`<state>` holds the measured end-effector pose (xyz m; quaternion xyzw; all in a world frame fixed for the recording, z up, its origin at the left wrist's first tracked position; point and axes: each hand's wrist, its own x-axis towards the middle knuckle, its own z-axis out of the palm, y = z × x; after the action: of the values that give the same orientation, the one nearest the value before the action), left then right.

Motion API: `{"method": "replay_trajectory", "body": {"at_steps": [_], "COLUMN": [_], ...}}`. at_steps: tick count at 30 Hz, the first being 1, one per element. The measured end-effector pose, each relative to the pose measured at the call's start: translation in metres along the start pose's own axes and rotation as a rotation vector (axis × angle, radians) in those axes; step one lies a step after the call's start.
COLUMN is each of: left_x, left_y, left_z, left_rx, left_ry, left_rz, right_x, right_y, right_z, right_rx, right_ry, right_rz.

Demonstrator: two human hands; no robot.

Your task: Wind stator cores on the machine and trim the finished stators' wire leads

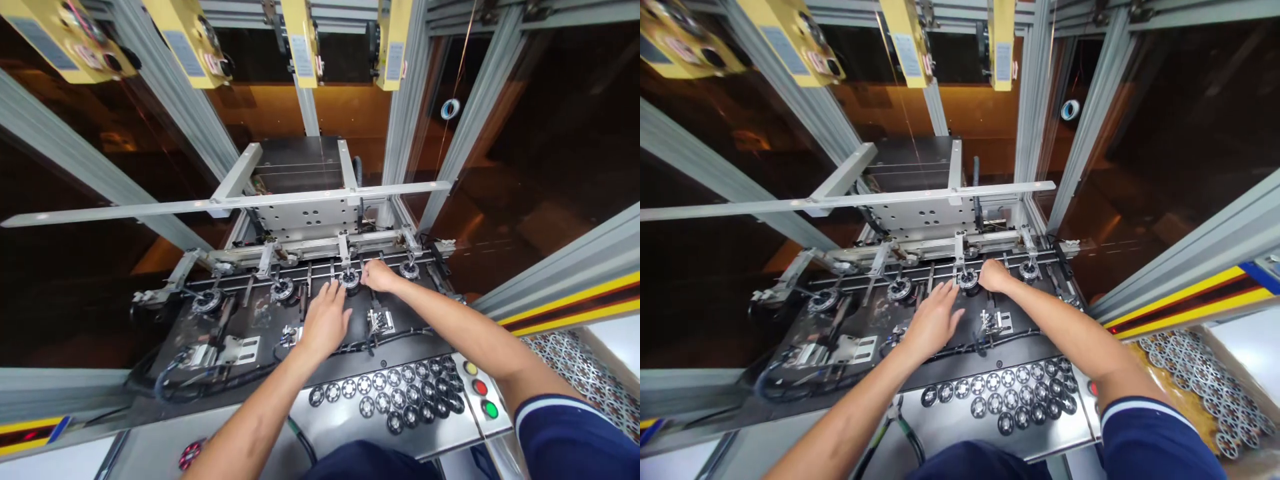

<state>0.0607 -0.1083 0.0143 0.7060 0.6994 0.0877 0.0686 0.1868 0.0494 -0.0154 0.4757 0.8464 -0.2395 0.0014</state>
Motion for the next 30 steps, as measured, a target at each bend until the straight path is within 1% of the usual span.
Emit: {"method": "replay_trajectory", "body": {"at_steps": [2, 4, 7, 9, 11, 14, 19, 22, 25, 27, 30], "left_x": [0.011, 0.018, 0.023, 0.024, 0.024, 0.025, 0.027, 0.029, 0.030, 0.029, 0.024], "left_y": [0.009, 0.012, 0.010, 0.008, 0.006, 0.005, 0.005, 0.004, 0.002, -0.001, -0.006], "left_z": [0.015, 0.026, 0.035, 0.038, 0.039, 0.038, 0.032, 0.030, 0.031, 0.032, 0.026], "left_rx": [0.004, 0.010, 0.020, 0.025, 0.027, 0.026, 0.018, 0.011, -0.003, -0.019, -0.063], "left_ry": [-0.037, -0.063, -0.082, -0.087, -0.090, -0.098, -0.128, -0.140, -0.142, -0.138, -0.123], "left_rz": [-0.011, -0.017, -0.015, -0.014, -0.012, -0.010, -0.012, -0.010, -0.002, 0.009, 0.050], "right_x": [0.017, 0.033, 0.049, 0.053, 0.051, 0.043, 0.030, 0.030, 0.027, 0.017, -0.016], "right_y": [-0.006, -0.012, -0.017, -0.015, -0.011, -0.005, -0.003, -0.007, -0.016, -0.023, -0.022], "right_z": [-0.004, -0.008, -0.012, -0.013, -0.014, -0.014, -0.006, -0.006, -0.012, -0.018, -0.031], "right_rx": [0.002, 0.010, 0.043, 0.072, 0.107, 0.190, 0.332, 0.354, 0.323, 0.284, 0.220], "right_ry": [-0.134, -0.238, -0.294, -0.277, -0.231, -0.188, -0.216, -0.211, -0.172, -0.128, -0.048], "right_rz": [0.100, 0.181, 0.277, 0.320, 0.335, 0.295, 0.221, 0.204, 0.178, 0.155, 0.112]}}
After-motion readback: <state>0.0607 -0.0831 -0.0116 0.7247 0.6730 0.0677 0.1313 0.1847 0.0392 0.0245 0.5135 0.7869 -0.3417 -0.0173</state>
